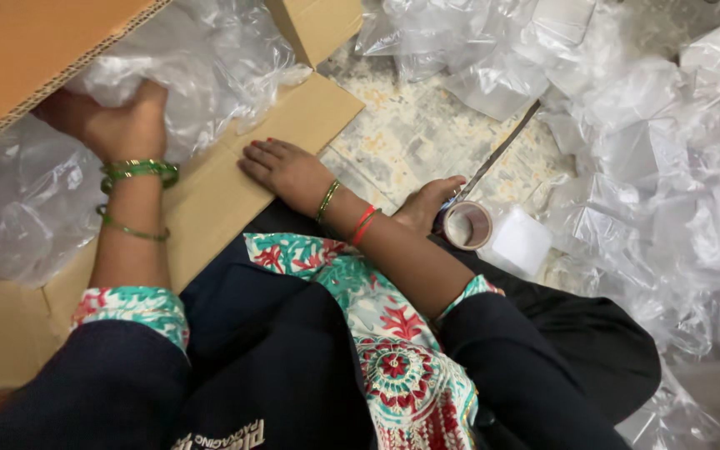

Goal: The person sits on the floor and packs plastic-wrapped containers one at a time into a cardboard box, arranging them in rows and pressing the plastic lining flat inside the box.

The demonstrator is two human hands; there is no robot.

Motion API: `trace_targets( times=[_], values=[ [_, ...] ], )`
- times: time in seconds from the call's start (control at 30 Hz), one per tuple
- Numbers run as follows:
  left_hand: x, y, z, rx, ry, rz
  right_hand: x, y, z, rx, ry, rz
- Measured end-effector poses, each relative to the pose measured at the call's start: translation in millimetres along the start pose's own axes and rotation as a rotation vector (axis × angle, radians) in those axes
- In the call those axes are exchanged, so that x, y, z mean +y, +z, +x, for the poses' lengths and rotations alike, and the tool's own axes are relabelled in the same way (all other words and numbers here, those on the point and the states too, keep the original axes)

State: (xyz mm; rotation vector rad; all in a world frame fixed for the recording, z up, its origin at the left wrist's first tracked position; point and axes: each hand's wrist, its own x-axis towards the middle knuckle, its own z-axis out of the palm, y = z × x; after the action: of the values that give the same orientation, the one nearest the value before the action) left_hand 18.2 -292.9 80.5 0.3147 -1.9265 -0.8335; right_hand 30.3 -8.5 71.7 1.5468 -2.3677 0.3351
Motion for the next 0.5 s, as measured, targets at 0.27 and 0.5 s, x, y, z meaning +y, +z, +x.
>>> trace_targets(
  times=[0.27,0.5],
  values=[
    [1.8,21.0,62.6,-0.546,-0.216,0.306,6.1,13.2,-5.5,0.031,-0.031,0.037],
    [-23.6,31.2,88.7,-0.670,0.012,0.689,5.1,12.2,-7.3,0.023,-0.018,0.074]
  ],
)
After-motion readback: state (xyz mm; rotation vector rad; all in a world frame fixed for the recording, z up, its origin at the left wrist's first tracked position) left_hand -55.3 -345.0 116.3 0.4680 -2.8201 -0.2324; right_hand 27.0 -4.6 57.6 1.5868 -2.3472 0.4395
